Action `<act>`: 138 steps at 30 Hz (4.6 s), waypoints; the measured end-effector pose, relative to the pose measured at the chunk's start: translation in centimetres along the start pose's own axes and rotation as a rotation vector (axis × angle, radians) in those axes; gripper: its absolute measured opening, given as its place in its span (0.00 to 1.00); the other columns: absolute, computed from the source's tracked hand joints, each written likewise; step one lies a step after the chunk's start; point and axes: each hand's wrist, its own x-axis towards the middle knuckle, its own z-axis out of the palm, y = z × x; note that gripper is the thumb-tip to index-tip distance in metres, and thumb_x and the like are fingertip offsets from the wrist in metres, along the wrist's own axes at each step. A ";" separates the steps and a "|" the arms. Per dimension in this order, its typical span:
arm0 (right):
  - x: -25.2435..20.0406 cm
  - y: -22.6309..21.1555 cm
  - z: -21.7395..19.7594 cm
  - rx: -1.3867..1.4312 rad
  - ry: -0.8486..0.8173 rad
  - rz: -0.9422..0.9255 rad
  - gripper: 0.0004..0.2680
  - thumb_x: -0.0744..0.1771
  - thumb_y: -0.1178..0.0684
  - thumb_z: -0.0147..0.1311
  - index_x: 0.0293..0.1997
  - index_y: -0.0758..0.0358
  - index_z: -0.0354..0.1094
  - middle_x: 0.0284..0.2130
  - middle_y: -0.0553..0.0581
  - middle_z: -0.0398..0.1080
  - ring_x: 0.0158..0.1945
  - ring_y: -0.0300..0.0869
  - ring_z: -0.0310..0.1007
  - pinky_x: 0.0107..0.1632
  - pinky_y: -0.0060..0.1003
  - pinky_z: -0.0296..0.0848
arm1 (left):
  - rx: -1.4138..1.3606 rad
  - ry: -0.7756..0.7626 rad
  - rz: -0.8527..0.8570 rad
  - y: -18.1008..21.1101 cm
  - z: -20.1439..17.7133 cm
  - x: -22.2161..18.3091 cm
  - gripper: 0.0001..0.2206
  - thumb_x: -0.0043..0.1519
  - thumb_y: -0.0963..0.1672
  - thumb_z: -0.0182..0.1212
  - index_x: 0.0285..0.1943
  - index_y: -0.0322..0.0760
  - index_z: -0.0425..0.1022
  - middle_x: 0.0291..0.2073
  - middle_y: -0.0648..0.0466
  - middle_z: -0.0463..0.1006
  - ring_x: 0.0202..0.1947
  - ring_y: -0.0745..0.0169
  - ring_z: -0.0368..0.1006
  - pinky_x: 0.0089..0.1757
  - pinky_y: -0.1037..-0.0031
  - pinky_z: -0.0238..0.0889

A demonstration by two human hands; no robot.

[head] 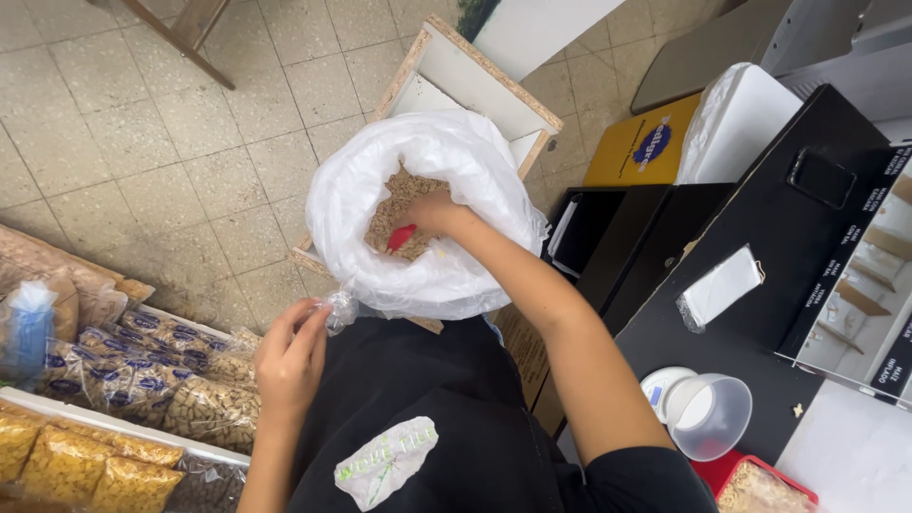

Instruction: The person scoops granular food from a large sack into small clear plastic bags using a red scoop, weighs each bag on a digital scale, and places the filled bags into a red tray. The process is repeated multiple times throughout the clip.

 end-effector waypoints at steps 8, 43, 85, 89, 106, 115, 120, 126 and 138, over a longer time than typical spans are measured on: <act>5.8 2.4 6.3 -0.385 0.324 0.254 0.06 0.62 0.60 0.55 0.27 0.52 0.77 0.22 0.54 0.73 0.28 0.52 0.76 0.27 0.57 0.70 | -0.032 -0.001 0.013 -0.5 -0.8 -0.4 0.08 0.61 0.36 0.67 0.45 0.39 0.85 0.46 0.50 0.82 0.38 0.55 0.79 0.39 0.68 0.72; 1.2 3.2 3.3 0.228 -0.182 0.378 0.12 0.64 0.63 0.58 0.53 0.75 0.73 0.49 0.72 0.75 0.57 0.67 0.72 0.50 0.71 0.71 | -0.019 -0.027 0.075 -3.6 -2.2 -1.1 0.09 0.62 0.37 0.64 0.49 0.40 0.82 0.49 0.48 0.80 0.42 0.50 0.79 0.40 0.65 0.71; -9.9 -2.6 1.0 1.270 0.633 0.198 0.08 0.68 0.50 0.56 0.46 0.59 0.76 0.15 0.53 0.71 0.24 0.41 0.71 0.37 0.38 0.73 | -0.191 -0.045 -0.074 3.1 -0.2 6.1 0.07 0.57 0.32 0.65 0.37 0.34 0.81 0.43 0.49 0.82 0.38 0.53 0.80 0.38 0.72 0.75; -12.6 -3.8 1.9 1.254 0.717 0.296 0.14 0.66 0.47 0.60 0.56 0.55 0.73 0.28 0.55 0.79 0.35 0.47 0.79 0.45 0.42 0.74 | -0.131 -0.145 -0.030 2.7 2.3 7.0 0.08 0.57 0.34 0.66 0.40 0.35 0.83 0.40 0.51 0.82 0.40 0.53 0.81 0.40 0.68 0.75; -17.1 -6.9 2.6 1.147 0.825 0.613 0.15 0.64 0.49 0.63 0.58 0.47 0.73 0.32 0.51 0.80 0.35 0.44 0.79 0.39 0.37 0.75 | 0.103 -0.576 -0.084 0.0 9.5 8.1 0.06 0.58 0.40 0.58 0.41 0.41 0.79 0.39 0.53 0.77 0.33 0.43 0.81 0.35 0.60 0.76; -16.7 -7.8 3.3 1.218 0.979 0.539 0.14 0.65 0.53 0.63 0.58 0.54 0.72 0.36 0.63 0.79 0.40 0.49 0.80 0.43 0.42 0.76 | 0.110 -0.487 -0.087 0.0 7.9 7.6 0.06 0.58 0.39 0.59 0.40 0.39 0.80 0.38 0.51 0.77 0.31 0.41 0.81 0.33 0.57 0.76; -16.8 -8.1 3.5 1.283 1.004 0.554 0.15 0.65 0.52 0.63 0.59 0.51 0.73 0.31 0.55 0.80 0.33 0.37 0.76 0.37 0.33 0.74 | 0.082 -0.541 -0.085 0.7 7.3 7.5 0.10 0.59 0.40 0.57 0.45 0.40 0.82 0.43 0.52 0.77 0.35 0.43 0.82 0.36 0.60 0.76; -17.6 -7.7 2.2 1.345 1.031 0.468 0.14 0.65 0.54 0.62 0.57 0.53 0.74 0.28 0.52 0.78 0.27 0.34 0.70 0.33 0.29 0.69 | 0.113 -0.548 -0.039 1.5 6.6 7.4 0.13 0.59 0.39 0.57 0.50 0.40 0.81 0.47 0.51 0.77 0.38 0.44 0.82 0.38 0.61 0.77; -19.7 -8.9 0.9 1.313 1.087 0.411 0.16 0.65 0.56 0.63 0.60 0.54 0.73 0.27 0.52 0.77 0.28 0.33 0.69 0.33 0.29 0.68 | 0.095 -0.540 -0.045 1.7 8.4 7.3 0.14 0.56 0.37 0.59 0.51 0.38 0.81 0.48 0.49 0.77 0.40 0.42 0.82 0.40 0.61 0.77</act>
